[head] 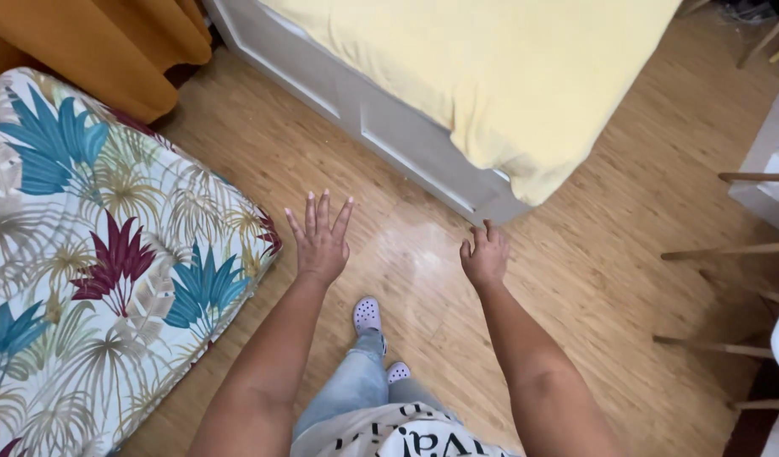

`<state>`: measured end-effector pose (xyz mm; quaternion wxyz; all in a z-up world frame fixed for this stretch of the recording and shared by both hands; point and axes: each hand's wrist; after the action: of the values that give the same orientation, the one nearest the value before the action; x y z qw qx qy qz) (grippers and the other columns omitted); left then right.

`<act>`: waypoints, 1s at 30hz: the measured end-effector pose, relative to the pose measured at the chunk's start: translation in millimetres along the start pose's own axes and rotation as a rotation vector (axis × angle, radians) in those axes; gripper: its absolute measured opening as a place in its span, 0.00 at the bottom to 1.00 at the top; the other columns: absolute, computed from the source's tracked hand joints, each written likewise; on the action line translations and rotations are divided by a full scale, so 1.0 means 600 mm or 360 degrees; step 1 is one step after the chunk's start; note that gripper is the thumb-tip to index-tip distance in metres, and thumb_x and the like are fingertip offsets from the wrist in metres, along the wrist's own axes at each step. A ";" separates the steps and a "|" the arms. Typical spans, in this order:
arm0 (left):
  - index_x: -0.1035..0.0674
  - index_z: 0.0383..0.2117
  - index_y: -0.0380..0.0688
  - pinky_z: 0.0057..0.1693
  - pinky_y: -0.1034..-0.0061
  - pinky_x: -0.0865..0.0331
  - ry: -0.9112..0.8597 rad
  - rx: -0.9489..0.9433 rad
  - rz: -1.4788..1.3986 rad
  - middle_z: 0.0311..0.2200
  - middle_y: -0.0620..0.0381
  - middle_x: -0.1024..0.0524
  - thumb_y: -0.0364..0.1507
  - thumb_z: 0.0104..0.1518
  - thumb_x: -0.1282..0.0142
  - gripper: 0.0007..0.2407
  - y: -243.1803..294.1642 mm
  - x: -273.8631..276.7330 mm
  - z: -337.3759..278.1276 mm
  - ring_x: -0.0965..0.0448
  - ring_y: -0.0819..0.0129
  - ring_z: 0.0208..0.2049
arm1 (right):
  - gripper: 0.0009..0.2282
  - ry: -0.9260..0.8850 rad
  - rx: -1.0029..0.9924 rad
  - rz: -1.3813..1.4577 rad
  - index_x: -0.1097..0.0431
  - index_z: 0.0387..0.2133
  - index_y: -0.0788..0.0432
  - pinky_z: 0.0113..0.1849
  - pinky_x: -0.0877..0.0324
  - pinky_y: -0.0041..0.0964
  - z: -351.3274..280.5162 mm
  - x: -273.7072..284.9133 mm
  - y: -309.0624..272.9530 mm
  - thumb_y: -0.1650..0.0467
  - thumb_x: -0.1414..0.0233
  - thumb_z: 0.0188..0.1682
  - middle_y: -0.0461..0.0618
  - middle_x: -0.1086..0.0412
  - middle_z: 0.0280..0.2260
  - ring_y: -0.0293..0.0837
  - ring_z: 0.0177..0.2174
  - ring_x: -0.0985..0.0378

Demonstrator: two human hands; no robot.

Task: The person smooths a floral-patterned mattress and adjusts a yellow bedsheet. Then the person picks up a broom and dustpan and sweeps the floor around the bed and a nearby cabinet, collecting debris into the dustpan.

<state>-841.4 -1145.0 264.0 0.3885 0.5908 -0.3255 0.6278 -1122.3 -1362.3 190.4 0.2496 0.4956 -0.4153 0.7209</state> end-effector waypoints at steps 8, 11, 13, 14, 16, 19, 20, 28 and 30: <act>0.51 0.73 0.68 0.68 0.27 0.74 0.0032 0.0120 0.0059 0.74 0.46 0.58 0.36 0.52 0.39 0.41 -0.057 0.006 0.086 0.65 0.46 0.75 | 0.16 -0.0013 0.0144 0.0085 0.26 0.47 0.55 0.58 0.43 0.54 0.148 -0.041 -0.083 0.66 0.43 0.44 0.58 0.37 0.59 0.59 0.58 0.37; 0.48 0.72 0.68 0.68 0.27 0.74 0.0030 0.0197 0.0022 0.74 0.46 0.58 0.37 0.51 0.38 0.40 -0.063 0.004 0.102 0.65 0.45 0.74 | 0.17 -0.0028 0.0246 0.0114 0.26 0.47 0.56 0.59 0.43 0.54 0.197 -0.053 -0.105 0.66 0.43 0.44 0.58 0.37 0.60 0.59 0.58 0.38; 0.46 0.72 0.67 0.68 0.27 0.74 0.0036 0.0260 0.0014 0.73 0.46 0.58 0.37 0.51 0.38 0.39 -0.061 0.002 0.117 0.65 0.46 0.74 | 0.17 -0.0055 0.0311 0.0131 0.27 0.47 0.56 0.59 0.43 0.54 0.237 -0.056 -0.116 0.67 0.43 0.44 0.58 0.37 0.60 0.59 0.58 0.38; 0.44 0.71 0.67 0.68 0.28 0.74 0.0034 0.0305 0.0021 0.73 0.46 0.57 0.37 0.50 0.38 0.38 -0.060 0.000 0.126 0.64 0.46 0.74 | 0.17 -0.0071 0.0348 0.0139 0.27 0.47 0.56 0.59 0.43 0.54 0.260 -0.057 -0.122 0.67 0.43 0.44 0.59 0.37 0.60 0.59 0.58 0.38; 0.41 0.71 0.66 0.68 0.28 0.73 0.0013 0.0379 0.0024 0.73 0.46 0.57 0.37 0.50 0.38 0.37 -0.046 -0.002 0.130 0.64 0.46 0.74 | 0.17 -0.0118 0.0404 0.0146 0.27 0.47 0.56 0.58 0.43 0.55 0.282 -0.051 -0.123 0.67 0.43 0.44 0.59 0.37 0.60 0.60 0.58 0.38; 0.37 0.69 0.63 0.68 0.29 0.73 0.0023 0.0553 -0.0002 0.73 0.47 0.56 0.36 0.49 0.38 0.35 -0.011 -0.003 0.143 0.63 0.46 0.74 | 0.17 -0.0157 0.0550 0.0199 0.27 0.47 0.56 0.59 0.43 0.54 0.330 -0.043 -0.107 0.66 0.43 0.44 0.60 0.37 0.60 0.60 0.59 0.38; 0.36 0.68 0.62 0.68 0.29 0.73 0.0023 0.0630 -0.0010 0.73 0.46 0.55 0.35 0.49 0.38 0.35 0.002 -0.006 0.150 0.63 0.46 0.74 | 0.16 -0.0155 0.0621 0.0223 0.27 0.47 0.56 0.59 0.43 0.54 0.351 -0.043 -0.094 0.67 0.43 0.45 0.60 0.37 0.60 0.59 0.59 0.38; 0.32 0.65 0.57 0.69 0.31 0.73 0.0010 0.1236 -0.0120 0.73 0.44 0.55 0.33 0.46 0.37 0.33 0.207 -0.054 0.129 0.65 0.43 0.74 | 0.16 -0.0295 0.1100 0.0326 0.26 0.46 0.57 0.56 0.38 0.53 0.494 0.013 0.066 0.68 0.42 0.44 0.63 0.35 0.57 0.61 0.56 0.34; 0.31 0.64 0.55 0.70 0.33 0.72 0.0014 0.1310 -0.0192 0.72 0.44 0.54 0.32 0.47 0.37 0.32 0.264 -0.062 0.114 0.65 0.43 0.74 | 0.16 -0.0369 0.1140 0.0362 0.26 0.47 0.58 0.56 0.38 0.53 0.513 0.023 0.105 0.69 0.41 0.45 0.64 0.36 0.58 0.62 0.56 0.33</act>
<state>-946.1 -1285.2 241.0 0.1574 0.7120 -0.0106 0.6842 -1020.2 -1656.9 231.3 -0.0693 0.5803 -0.2152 0.7824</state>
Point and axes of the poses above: each hand's wrist, its own z-axis towards the middle knuckle, its own x-axis out of the back of the hand, y = z × x
